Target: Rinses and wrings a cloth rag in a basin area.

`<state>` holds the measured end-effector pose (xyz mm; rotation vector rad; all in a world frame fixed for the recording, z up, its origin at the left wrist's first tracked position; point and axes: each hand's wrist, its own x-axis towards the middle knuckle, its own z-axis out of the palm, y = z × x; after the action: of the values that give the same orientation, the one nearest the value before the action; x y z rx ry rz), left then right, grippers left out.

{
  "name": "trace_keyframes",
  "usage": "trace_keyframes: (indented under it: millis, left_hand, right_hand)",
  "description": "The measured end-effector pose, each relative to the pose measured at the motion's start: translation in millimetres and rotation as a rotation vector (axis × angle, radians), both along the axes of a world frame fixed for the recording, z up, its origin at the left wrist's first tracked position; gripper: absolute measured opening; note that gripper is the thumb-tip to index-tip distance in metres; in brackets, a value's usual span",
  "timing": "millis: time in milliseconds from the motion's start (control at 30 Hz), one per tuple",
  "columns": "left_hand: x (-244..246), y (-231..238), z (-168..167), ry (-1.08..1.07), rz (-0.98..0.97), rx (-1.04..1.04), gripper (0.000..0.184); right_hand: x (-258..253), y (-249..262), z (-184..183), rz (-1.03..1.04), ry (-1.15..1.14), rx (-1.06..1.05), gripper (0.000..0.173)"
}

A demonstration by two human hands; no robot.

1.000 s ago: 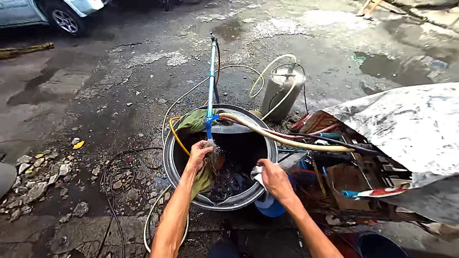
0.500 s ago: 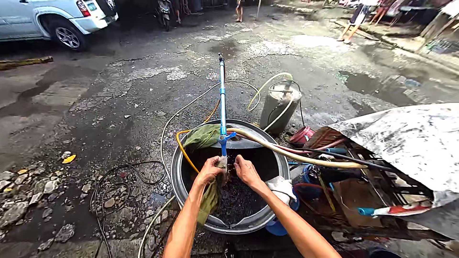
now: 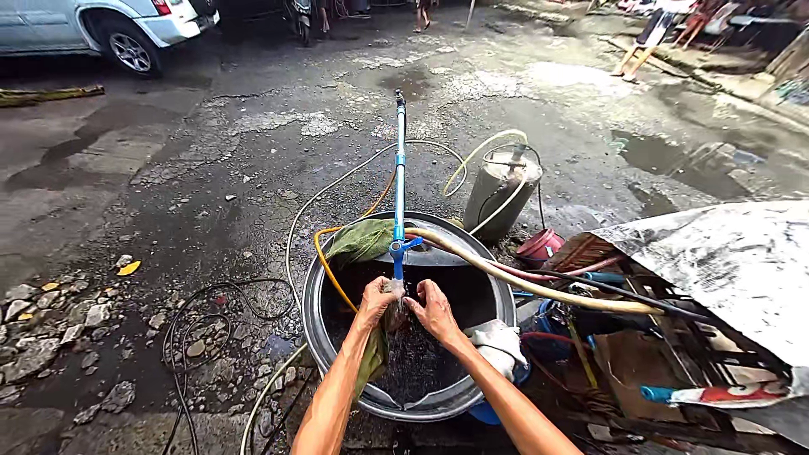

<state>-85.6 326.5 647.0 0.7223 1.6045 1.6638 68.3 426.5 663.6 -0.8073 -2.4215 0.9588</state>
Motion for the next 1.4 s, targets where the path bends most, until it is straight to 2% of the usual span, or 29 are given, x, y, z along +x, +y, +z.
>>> trace_keyframes:
  millis: [133,267,400,500,667,733,800,933,1000,1100,1200,1267,1333,1400]
  left_hand:
    - [2,-7,-3,-0.186,-0.141,0.175,0.028]
    - [6,-5,-11,-0.189,-0.062,0.161,0.018]
    - [8,-10,-19,-0.023,-0.036,-0.001,0.017]
    - [7,-13,-10,0.027,-0.05,0.003,0.019]
    - [13,-17,-3,0.088,-0.218,-0.04,0.036]
    - [19,-20,-1,0.039,-0.179,-0.022,0.039]
    - [29,-28,-3,0.077,-0.119,-0.033,0.032]
    - [51,-39,37,0.236,-0.225,0.055,0.019]
    - [60,-45,56,0.395,-0.27,0.086,0.02]
    - [78,-58,94,0.573,-0.306,0.175,0.023]
    - [105,-80,135,0.692,-0.387,0.202,0.029]
    - [124,-100,160,0.82,-0.381,0.164,0.026]
    - [140,-125,178,0.922,-0.276,0.058,0.026]
    - [152,-155,193,0.932,-0.171,-0.159,0.039]
  right_hand:
    - [1,-3,-16,0.024,0.011,0.012,0.025]
    - [9,-7,-22,0.014,0.073,-0.02,0.022]
    - [24,-16,-27,-0.074,0.081,0.056,0.022]
    - [30,-23,-28,-0.088,0.098,0.112,0.022]
    - [41,-30,-23,-0.06,0.085,0.078,0.022]
    - [46,-28,-21,-0.071,0.105,0.094,0.021]
    - [55,-32,-20,-0.074,0.117,0.079,0.021]
    - [62,-35,-14,-0.049,0.271,0.115,0.018]
    - [64,-36,-11,0.003,0.36,0.188,0.022]
    - [70,-38,13,0.088,0.436,0.232,0.039]
    - [85,-49,43,0.181,0.423,0.186,0.038]
    - [97,-63,62,0.258,0.426,0.171,0.031]
    - [110,-85,82,0.292,0.457,0.154,0.023]
    - [124,-107,105,0.279,0.453,0.154,0.018]
